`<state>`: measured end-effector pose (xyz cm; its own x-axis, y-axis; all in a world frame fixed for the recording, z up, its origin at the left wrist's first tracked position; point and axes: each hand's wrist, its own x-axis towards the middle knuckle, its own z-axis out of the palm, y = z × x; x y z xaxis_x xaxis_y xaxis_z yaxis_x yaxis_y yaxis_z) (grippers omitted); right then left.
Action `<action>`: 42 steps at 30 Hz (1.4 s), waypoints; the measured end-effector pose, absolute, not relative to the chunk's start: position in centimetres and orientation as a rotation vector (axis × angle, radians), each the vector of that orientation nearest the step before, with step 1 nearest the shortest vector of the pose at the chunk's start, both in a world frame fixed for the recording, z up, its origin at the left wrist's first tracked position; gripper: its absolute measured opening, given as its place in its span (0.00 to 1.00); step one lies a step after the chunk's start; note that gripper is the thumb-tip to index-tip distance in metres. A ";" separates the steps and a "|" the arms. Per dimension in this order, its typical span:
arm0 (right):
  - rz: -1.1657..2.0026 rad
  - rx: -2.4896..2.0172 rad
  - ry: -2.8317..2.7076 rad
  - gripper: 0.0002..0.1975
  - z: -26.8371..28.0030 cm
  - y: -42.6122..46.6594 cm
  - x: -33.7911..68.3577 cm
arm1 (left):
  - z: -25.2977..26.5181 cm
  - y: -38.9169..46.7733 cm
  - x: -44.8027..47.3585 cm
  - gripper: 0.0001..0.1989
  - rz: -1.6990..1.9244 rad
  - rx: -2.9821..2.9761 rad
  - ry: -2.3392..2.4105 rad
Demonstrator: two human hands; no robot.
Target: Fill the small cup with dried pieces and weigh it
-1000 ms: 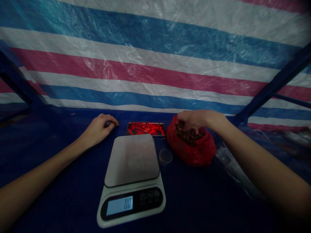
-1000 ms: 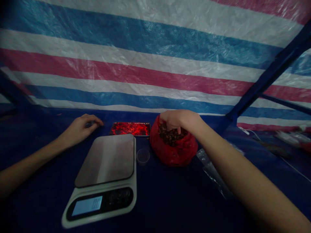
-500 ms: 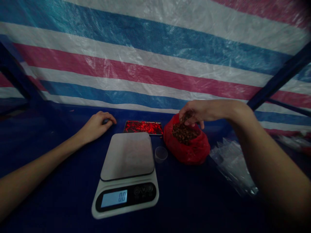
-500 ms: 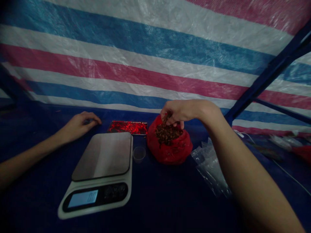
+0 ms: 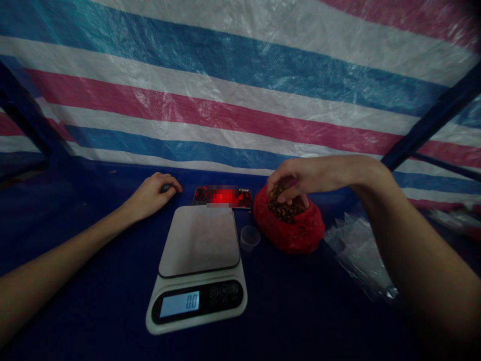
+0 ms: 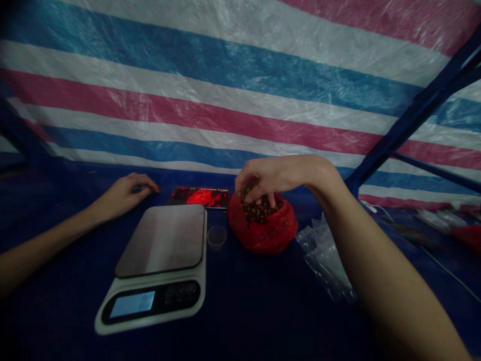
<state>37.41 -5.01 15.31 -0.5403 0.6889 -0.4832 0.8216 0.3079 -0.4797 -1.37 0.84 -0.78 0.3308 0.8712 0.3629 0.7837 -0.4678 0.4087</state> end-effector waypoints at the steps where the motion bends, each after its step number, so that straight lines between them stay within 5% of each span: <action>1: -1.050 1.377 2.382 0.15 15.3 -5.1 37.2 | -0.8 0.9 -1.4 0.16 0.819 2.427 1.527; 13: -1.054 0.899 2.478 0.09 12.8 -7.3 32.1 | -1.1 1.1 -1.5 0.17 0.818 2.432 1.526; 42: -0.689 0.989 2.624 0.09 12.5 -8.6 31.0 | -1.1 1.1 -1.5 0.17 0.808 2.461 1.489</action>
